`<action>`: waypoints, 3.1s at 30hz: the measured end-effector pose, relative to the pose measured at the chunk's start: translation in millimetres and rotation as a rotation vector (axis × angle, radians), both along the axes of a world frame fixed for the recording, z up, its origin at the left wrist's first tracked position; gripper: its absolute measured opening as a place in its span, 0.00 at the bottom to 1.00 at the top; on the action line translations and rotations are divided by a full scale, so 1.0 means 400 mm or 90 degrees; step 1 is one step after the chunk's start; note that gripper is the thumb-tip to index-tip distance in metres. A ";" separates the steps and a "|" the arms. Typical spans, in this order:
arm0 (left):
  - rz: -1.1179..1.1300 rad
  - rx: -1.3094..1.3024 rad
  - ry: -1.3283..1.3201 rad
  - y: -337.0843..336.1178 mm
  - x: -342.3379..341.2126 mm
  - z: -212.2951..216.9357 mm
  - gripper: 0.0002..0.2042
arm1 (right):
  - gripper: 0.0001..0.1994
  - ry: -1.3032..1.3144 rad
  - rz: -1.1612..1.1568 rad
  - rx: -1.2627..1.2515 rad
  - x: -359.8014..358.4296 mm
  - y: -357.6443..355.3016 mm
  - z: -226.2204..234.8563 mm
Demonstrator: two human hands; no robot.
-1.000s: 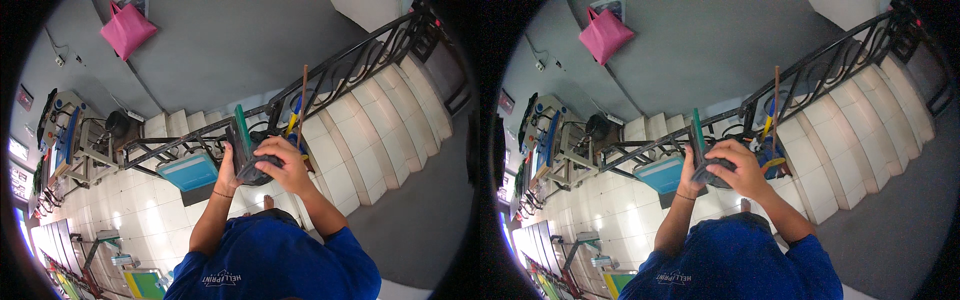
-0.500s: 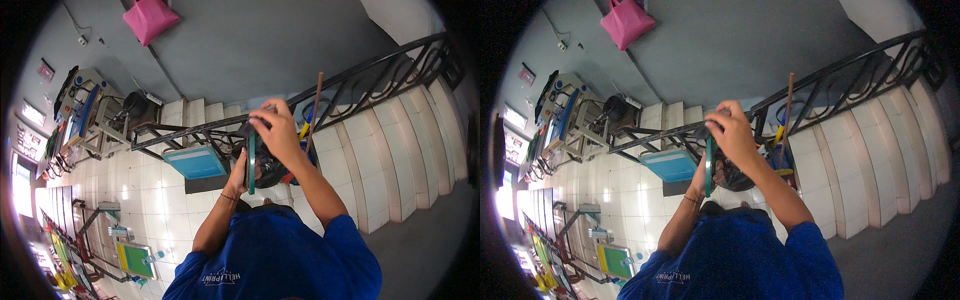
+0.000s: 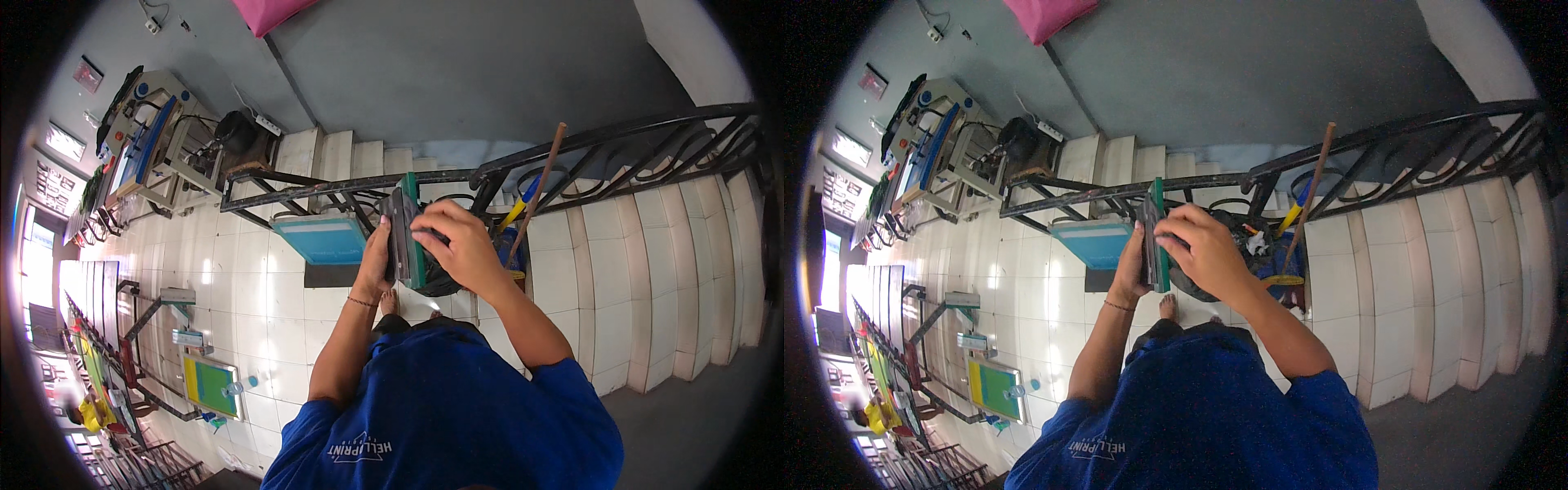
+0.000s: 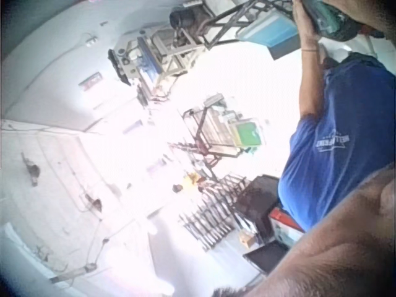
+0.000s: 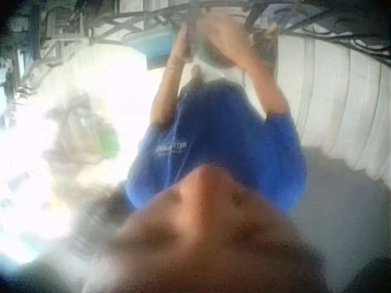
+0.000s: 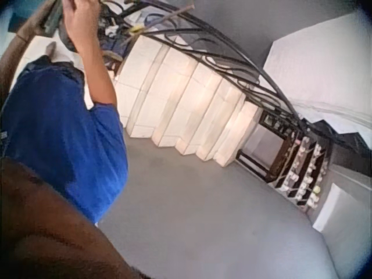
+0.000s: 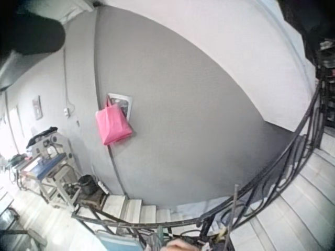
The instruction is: The person cleans a large black printing screen with a green squeegee and a cloth. They then move to a sink area to wash the squeegee and a small black object under running water, using a bucket and a green scoop.
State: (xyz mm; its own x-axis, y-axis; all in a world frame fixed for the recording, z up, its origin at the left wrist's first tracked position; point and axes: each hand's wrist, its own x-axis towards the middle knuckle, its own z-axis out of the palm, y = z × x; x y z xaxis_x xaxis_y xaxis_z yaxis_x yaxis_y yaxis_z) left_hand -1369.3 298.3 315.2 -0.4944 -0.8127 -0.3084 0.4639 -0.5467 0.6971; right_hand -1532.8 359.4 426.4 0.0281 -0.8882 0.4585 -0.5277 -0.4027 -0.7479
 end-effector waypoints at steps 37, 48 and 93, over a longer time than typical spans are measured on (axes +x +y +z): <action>0.532 -0.486 -0.550 -0.074 0.050 0.238 0.19 | 0.06 0.016 0.003 -0.077 0.031 -0.060 -0.232; 0.388 -0.056 -0.125 0.018 0.204 0.042 0.23 | 0.10 0.100 -0.193 0.155 -0.162 -0.084 -0.725; -1.498 0.848 0.027 1.943 0.390 0.000 0.20 | 0.12 -0.677 -1.324 0.943 1.785 2.205 -1.094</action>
